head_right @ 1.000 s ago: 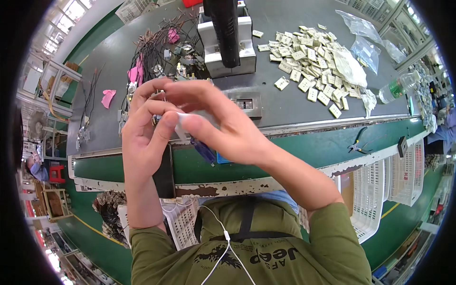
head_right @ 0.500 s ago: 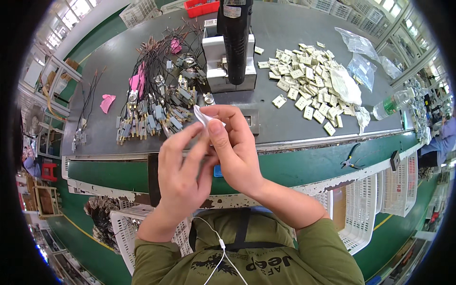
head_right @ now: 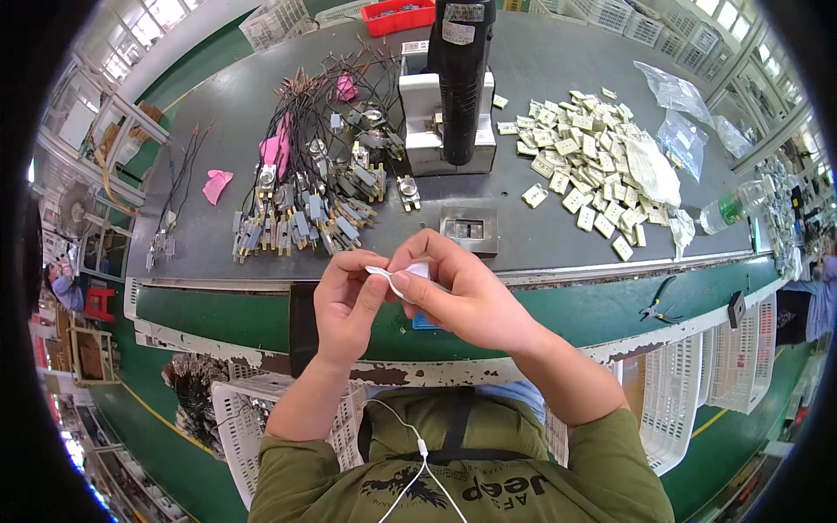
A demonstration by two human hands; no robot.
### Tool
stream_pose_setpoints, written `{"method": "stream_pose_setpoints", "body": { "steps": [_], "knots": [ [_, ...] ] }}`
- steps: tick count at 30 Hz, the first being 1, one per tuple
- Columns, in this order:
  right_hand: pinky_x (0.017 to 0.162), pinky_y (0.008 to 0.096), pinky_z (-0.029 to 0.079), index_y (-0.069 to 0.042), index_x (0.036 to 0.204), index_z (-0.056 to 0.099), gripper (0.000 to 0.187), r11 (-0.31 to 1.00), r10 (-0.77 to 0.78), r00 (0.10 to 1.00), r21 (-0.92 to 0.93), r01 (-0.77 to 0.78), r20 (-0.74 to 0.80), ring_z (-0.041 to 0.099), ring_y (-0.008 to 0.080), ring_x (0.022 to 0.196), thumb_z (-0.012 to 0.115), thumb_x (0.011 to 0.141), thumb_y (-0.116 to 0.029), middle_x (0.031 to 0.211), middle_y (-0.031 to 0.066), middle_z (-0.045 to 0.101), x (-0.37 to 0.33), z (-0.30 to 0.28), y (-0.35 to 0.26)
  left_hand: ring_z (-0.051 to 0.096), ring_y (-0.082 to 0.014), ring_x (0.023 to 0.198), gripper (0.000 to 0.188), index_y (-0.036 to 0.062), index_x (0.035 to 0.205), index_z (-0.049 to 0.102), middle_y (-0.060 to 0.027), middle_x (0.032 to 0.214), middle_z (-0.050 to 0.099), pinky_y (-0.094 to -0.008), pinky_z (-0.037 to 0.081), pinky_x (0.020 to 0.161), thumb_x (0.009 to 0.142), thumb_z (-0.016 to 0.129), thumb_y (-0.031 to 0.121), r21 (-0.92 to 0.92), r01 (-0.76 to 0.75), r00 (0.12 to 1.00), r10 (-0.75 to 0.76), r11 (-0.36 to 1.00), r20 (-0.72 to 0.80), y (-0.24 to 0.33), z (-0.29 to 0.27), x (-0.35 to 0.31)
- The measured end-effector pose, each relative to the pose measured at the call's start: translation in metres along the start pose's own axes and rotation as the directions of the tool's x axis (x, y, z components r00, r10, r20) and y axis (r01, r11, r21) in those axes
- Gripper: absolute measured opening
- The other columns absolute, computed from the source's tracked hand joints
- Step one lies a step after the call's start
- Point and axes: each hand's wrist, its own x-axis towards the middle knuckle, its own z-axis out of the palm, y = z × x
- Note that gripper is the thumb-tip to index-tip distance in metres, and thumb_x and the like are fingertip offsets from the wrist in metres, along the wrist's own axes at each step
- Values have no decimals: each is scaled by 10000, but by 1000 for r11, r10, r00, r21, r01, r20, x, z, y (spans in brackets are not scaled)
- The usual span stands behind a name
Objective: Manually assemble electronic parts by fitting components together and using a tool to secure them.
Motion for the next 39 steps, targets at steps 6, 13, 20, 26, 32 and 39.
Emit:
{"method": "stream_pose_setpoints", "body": {
  "steps": [6, 13, 20, 26, 32, 39],
  "knots": [
    [426, 160, 294, -39, 1056, 540, 225, 964, -188, 972, -214, 155, -142, 402, 17, 472, 588, 876, -165, 704, 20, 583, -10, 3, 14, 571, -93, 760, 179, 30, 1019, 524, -50, 914, 588, -218, 452, 661, 884, 589, 126, -127, 119, 992, -123, 985, -20, 2, 2, 4],
    [490, 162, 316, -51, 1031, 594, 184, 982, -128, 942, -174, 76, -310, 422, -2, 538, 598, 875, -147, 691, -26, 580, -16, -25, 29, 530, -262, 996, 432, 91, 1060, 560, -76, 1030, 591, -375, 403, 836, 717, 717, 302, 975, -198, 956, 237, 99, 170, -1, -43, 79],
    [423, 173, 281, -20, 1026, 550, 150, 954, -228, 933, -257, 156, -280, 374, 26, 455, 535, 899, -98, 664, 34, 568, -15, -19, 36, 530, -258, 1002, 446, 108, 1045, 604, -98, 986, 590, -386, 385, 862, 662, 731, 297, 953, -105, 994, -37, -283, 99, -31, -50, 123],
    [420, 173, 279, -21, 1020, 550, 145, 962, -205, 924, -242, 128, -324, 367, 24, 449, 535, 900, -100, 644, 23, 557, -21, -31, 41, 569, -222, 943, 458, 77, 1176, 515, -90, 1074, 553, -366, 489, 762, 774, 624, 266, 832, -49, 998, 51, 552, 25, 7, -50, 95],
    [420, 173, 276, -21, 1017, 553, 146, 973, -169, 925, -209, 101, -341, 370, 23, 450, 541, 900, -107, 644, 18, 553, -22, -33, 42, 578, -194, 950, 446, 79, 1298, 399, -90, 1180, 492, -317, 537, 725, 906, 517, 255, -75, 14, 985, -27, 997, -171, 41, -63, 20],
    [443, 172, 292, -52, 1035, 587, 185, 980, -136, 940, -182, 82, -314, 394, 6, 495, 574, 889, -164, 666, -18, 571, -26, -25, 43, 606, -135, 714, 458, 49, 1312, 407, -105, 963, 641, -215, 456, 528, 906, 549, 206, -318, 396, 844, -477, 862, -244, 25, -103, -1]
  ]
}}
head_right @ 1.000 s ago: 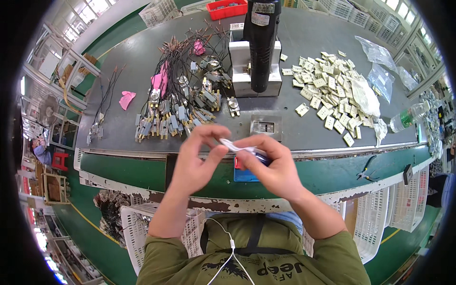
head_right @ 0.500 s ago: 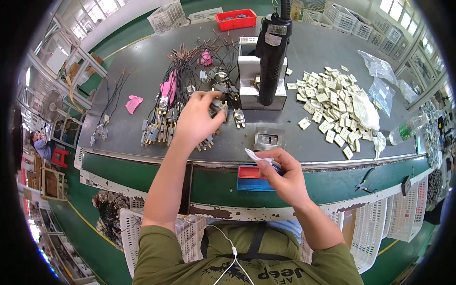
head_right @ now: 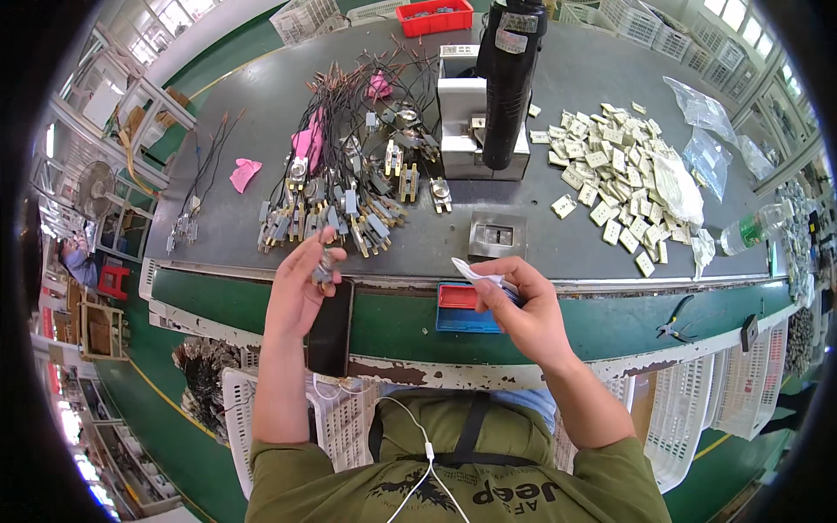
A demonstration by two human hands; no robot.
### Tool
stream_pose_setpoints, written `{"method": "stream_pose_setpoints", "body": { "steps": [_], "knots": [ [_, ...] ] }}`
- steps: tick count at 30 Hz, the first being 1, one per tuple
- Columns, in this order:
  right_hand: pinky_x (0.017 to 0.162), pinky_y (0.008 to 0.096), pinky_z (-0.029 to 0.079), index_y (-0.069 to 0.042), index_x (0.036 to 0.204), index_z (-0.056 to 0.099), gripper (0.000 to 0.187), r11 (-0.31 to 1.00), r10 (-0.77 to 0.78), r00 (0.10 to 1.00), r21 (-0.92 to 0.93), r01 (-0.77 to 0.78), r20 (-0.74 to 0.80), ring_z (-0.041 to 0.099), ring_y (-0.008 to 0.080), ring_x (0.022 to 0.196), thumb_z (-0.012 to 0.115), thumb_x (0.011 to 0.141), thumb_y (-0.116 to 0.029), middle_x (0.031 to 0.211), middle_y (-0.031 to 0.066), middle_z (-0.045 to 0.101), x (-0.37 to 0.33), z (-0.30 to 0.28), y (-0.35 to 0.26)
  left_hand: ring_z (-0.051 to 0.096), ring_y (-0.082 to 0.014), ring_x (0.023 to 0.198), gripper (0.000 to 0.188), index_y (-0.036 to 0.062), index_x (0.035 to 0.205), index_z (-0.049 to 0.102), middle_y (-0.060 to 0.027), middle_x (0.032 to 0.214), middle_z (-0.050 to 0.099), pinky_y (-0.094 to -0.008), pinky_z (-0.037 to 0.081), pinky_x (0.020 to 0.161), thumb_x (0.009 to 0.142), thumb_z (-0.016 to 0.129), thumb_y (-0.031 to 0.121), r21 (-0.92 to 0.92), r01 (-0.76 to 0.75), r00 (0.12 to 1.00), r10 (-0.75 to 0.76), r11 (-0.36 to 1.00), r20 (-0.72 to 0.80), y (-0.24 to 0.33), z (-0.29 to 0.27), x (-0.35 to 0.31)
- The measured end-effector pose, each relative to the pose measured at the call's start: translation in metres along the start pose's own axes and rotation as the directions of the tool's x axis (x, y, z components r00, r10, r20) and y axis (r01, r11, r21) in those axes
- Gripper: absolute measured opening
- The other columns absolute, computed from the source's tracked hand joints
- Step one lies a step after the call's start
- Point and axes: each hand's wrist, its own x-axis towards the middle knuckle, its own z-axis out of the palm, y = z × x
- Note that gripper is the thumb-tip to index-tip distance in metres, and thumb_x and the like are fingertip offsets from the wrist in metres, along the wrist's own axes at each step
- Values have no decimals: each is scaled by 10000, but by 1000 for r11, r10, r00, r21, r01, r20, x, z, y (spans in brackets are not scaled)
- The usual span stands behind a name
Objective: Manually assemble electronic parts by fitting components together and using a tool to secure them.
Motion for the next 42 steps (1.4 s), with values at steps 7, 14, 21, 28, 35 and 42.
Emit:
{"method": "stream_pose_setpoints", "body": {
  "steps": [7, 14, 21, 28, 35, 42],
  "knots": [
    [460, 160, 308, -50, 1014, 606, 178, 959, 40, 998, -278, -53, -55, 444, 3, 542, 599, 860, -138, 674, -11, 575, 2, -18, -12, 529, -100, 625, 258, 27, 1032, 528, -52, 803, 590, -213, 431, 528, 812, 629, 116, 844, -293, 950, 239, 449, 202, 24, -14, -58],
    [506, 266, 392, -46, 949, 618, 147, 733, 68, 989, -679, 39, 131, 543, 95, 568, 616, 820, -115, 657, 39, 596, 13, -35, -34, 514, -148, 667, 297, 45, 1016, 455, -82, 818, 491, -210, 421, 521, 798, 656, 60, 160, -370, 906, 317, 915, 280, 10, -24, -107],
    [547, 389, 443, -93, 809, 632, 120, 268, 221, 903, -913, 307, 369, 576, 312, 594, 582, 726, -165, 646, 122, 605, 46, -18, -23, 511, -186, 751, 727, -20, 1319, 316, -73, 891, 483, -324, 465, 718, 781, 714, 263, 74, -610, 792, 607, 789, 58, -25, 19, -83],
    [596, 387, 475, -110, 800, 648, 132, 124, 286, 883, -928, 352, 373, 605, 290, 644, 561, 720, -167, 676, 100, 628, 57, -6, -11, 545, -300, 1031, 670, 31, 1260, 436, -136, 1064, 525, -438, 425, 939, 725, 748, 286, 219, -660, 751, 625, 719, 211, -40, 8, -78],
    [606, 374, 480, -103, 796, 650, 124, 136, 241, 882, -914, 383, 406, 607, 287, 654, 565, 725, -158, 691, 101, 632, 60, -10, -3, 567, -330, 1028, 612, 41, 1179, 461, -182, 1060, 560, -414, 466, 893, 702, 765, 275, 262, -578, 814, 570, 773, 114, -39, 14, -75],
    [525, 235, 430, -29, 843, 637, 86, 706, 30, 932, -668, 236, 361, 562, 110, 559, 651, 763, -58, 726, 47, 631, 42, -30, -26, 571, -280, 1039, 591, 37, 1167, 427, -193, 1078, 571, -354, 485, 866, 696, 774, 118, 177, -467, 879, 434, 866, 197, -39, 17, -63]
  ]
}}
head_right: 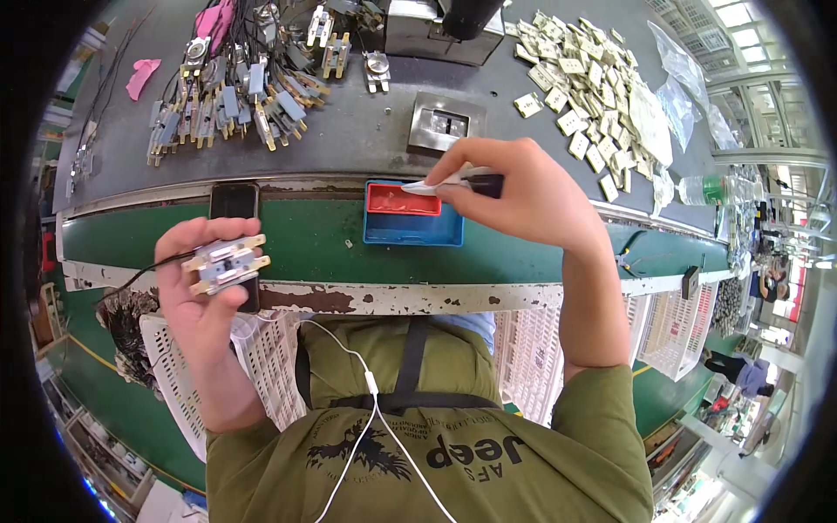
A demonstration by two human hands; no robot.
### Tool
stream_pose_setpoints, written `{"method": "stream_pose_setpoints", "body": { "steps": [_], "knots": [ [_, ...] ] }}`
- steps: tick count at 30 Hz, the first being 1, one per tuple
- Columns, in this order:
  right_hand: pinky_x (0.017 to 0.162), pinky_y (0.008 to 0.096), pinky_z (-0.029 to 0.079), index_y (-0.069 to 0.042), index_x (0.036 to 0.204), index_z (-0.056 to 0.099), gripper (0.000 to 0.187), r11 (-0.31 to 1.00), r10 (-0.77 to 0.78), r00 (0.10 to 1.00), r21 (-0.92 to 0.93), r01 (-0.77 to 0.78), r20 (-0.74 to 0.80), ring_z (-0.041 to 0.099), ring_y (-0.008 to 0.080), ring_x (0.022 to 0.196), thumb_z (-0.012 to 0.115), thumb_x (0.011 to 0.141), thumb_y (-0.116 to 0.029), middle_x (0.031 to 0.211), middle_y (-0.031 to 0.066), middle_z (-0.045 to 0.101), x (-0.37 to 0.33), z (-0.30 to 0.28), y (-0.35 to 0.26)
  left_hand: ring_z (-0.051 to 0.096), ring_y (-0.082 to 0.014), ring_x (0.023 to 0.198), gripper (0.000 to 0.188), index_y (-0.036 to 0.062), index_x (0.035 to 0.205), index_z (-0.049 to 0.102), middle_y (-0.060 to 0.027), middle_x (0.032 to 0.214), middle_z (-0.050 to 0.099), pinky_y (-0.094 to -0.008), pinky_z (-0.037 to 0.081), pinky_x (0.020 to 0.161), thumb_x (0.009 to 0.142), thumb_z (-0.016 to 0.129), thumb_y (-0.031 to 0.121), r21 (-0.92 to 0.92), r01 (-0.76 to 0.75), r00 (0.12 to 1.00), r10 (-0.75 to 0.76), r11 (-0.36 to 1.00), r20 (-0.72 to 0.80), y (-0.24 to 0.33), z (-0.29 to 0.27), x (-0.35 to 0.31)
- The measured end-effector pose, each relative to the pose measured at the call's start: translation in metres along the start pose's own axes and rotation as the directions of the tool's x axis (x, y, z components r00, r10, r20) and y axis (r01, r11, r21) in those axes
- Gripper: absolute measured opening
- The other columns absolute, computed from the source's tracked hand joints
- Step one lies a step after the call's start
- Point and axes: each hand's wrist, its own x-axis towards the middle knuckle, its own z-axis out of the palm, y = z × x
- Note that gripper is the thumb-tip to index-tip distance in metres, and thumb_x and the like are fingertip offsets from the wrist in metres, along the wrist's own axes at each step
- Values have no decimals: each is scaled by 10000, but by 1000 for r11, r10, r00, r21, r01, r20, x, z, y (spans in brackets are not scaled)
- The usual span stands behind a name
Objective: Manually assemble electronic parts by fitting components together and using a tool to secure them.
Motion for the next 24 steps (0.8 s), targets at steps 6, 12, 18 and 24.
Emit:
{"method": "stream_pose_setpoints", "body": {
  "steps": [6, 12, 18, 24],
  "knots": [
    [514, 200, 419, 14, 841, 641, 109, 958, -65, 989, 269, 100, -134, 577, 66, 584, 647, 733, 4, 758, 77, 641, -15, 7, -25, 584, -251, 1024, 518, 29, 1095, 463, -218, 1111, 574, -332, 504, 844, 674, 764, 2, -148, 72, 992, -56, 986, 112, -19, 12, 11],
    [552, 216, 448, -1, 855, 656, 143, 904, -146, 987, 396, 162, -71, 617, 110, 617, 658, 712, 3, 742, 75, 664, -14, 25, -36, 565, -273, 1068, 508, 25, 1064, 480, -227, 1136, 558, -365, 492, 890, 652, 773, -14, -146, 71, 978, -41, 987, 203, -22, 27, 14],
    [590, 224, 461, 5, 854, 654, 136, 895, -166, 982, 404, 187, -88, 630, 115, 676, 660, 717, -1, 763, 81, 667, -15, 34, -33, 591, -289, 1021, 555, 39, 1047, 485, -197, 1082, 589, -391, 505, 855, 623, 821, 167, -98, 86, 980, -67, 992, 186, -18, 34, 10],
    [526, 202, 431, -10, 857, 662, 127, 891, -138, 990, 437, 120, 10, 616, 86, 622, 662, 730, -3, 731, 58, 667, -18, 31, -40, 565, -279, 1069, 492, 30, 1035, 505, -225, 1115, 569, -364, 498, 880, 631, 776, -44, -217, 68, 956, -2, 974, 292, -26, 27, 10]
  ]
}}
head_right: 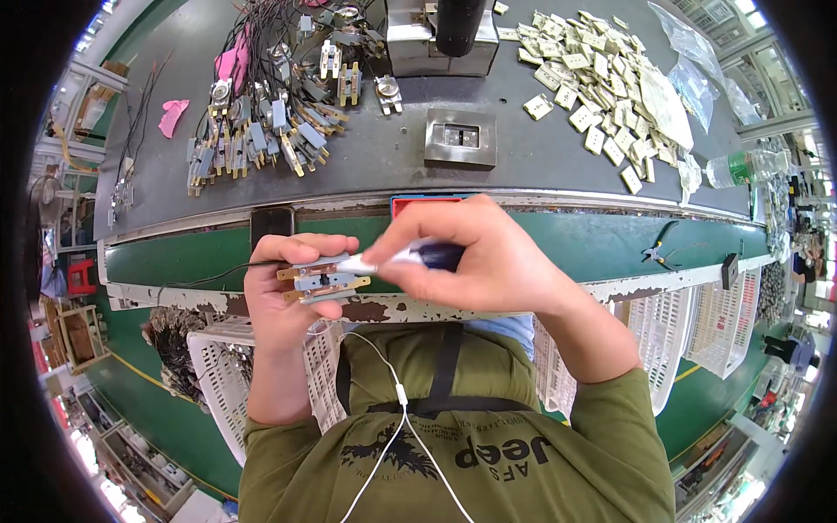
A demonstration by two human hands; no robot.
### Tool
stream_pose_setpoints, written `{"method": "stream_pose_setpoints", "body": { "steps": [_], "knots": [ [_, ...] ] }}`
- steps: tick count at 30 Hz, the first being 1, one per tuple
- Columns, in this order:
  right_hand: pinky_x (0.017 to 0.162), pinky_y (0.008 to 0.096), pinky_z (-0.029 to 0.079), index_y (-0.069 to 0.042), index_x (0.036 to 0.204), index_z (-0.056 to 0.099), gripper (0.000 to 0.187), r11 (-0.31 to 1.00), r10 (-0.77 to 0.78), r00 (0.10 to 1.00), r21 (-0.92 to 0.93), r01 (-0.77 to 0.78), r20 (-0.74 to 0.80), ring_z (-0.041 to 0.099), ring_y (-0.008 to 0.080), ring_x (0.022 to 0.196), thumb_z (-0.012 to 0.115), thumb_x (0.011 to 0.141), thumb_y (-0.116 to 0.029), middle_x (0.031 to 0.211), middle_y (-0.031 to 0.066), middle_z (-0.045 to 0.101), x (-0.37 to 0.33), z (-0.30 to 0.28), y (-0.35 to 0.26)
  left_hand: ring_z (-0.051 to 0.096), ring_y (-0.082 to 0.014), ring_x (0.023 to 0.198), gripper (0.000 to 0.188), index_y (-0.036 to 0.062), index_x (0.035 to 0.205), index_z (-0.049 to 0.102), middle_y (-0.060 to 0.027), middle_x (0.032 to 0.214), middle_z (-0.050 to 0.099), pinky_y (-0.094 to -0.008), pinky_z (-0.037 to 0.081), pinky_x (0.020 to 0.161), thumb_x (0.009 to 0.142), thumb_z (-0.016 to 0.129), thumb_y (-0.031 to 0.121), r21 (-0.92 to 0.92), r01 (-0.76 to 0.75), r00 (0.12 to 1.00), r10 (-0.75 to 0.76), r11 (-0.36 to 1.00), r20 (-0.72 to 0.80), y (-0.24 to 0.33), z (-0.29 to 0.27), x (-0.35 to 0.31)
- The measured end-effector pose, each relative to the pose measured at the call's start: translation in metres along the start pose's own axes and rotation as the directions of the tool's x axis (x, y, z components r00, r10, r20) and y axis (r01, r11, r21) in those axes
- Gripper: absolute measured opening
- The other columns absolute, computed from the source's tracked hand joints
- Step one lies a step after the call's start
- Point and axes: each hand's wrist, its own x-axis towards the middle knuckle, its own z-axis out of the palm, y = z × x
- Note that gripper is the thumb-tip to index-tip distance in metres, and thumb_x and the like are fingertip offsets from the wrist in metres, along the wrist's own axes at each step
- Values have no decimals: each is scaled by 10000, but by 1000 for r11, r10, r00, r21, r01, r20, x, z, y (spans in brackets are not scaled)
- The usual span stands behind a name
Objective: Manually assemble electronic parts by fitting components together and using a tool to secure them.
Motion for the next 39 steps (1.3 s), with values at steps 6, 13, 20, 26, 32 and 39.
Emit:
{"method": "stream_pose_setpoints", "body": {
  "steps": [6, 13, 20, 26, 32, 39],
  "knots": [
    [516, 194, 423, -16, 856, 665, 129, 991, -128, 986, -49, 123, -107, 599, 70, 585, 670, 727, -4, 708, 47, 661, -1, 8, 3, 599, -296, 1008, 549, 52, 988, 491, -175, 1043, 612, -407, 513, 859, 588, 827, 219, 14, 57, 996, -56, 998, -76, 1, 6, 2],
    [526, 200, 428, -7, 847, 658, 111, 993, -120, 988, -5, 121, -99, 596, 65, 607, 664, 737, 5, 732, 48, 661, -1, 7, -1, 567, -300, 1070, 486, 41, 1027, 510, -225, 1097, 577, -392, 505, 877, 631, 788, 0, -94, -33, 999, 35, 995, 14, -7, -1, 2],
    [528, 198, 426, 3, 849, 647, 96, 993, -4, 996, 118, 15, -87, 583, 55, 591, 650, 754, 3, 717, 48, 652, -2, 6, -5, 590, -302, 1029, 540, 47, 1001, 487, -183, 1057, 602, -402, 519, 862, 595, 818, 178, -35, 0, 1000, -1, 999, -23, -5, 3, 2],
    [502, 191, 417, -12, 846, 656, 113, 995, -86, 990, 33, 91, -114, 581, 61, 553, 660, 736, 8, 695, 39, 654, -2, 6, 0, 556, -308, 1086, 490, 39, 1034, 497, -217, 1101, 579, -412, 494, 898, 637, 775, -26, -102, -37, 998, 41, 994, 37, -9, 0, 5],
    [502, 193, 418, -15, 854, 663, 117, 995, -96, 994, -8, 95, -54, 588, 64, 557, 664, 737, -5, 703, 41, 658, 0, 1, -7, 566, -311, 1068, 482, 40, 1018, 501, -219, 1088, 585, -415, 497, 892, 633, 789, 10, -124, -36, 999, 37, 992, 13, -10, 0, 5],
    [498, 196, 420, -19, 849, 663, 120, 988, -149, 986, -42, 147, -70, 594, 76, 554, 665, 730, 1, 707, 45, 660, 0, 2, -5, 572, -310, 1059, 487, 45, 1012, 498, -219, 1074, 590, -412, 502, 883, 628, 797, 49, -118, -35, 999, 36, 992, 6, -9, 2, 6]
  ]
}}
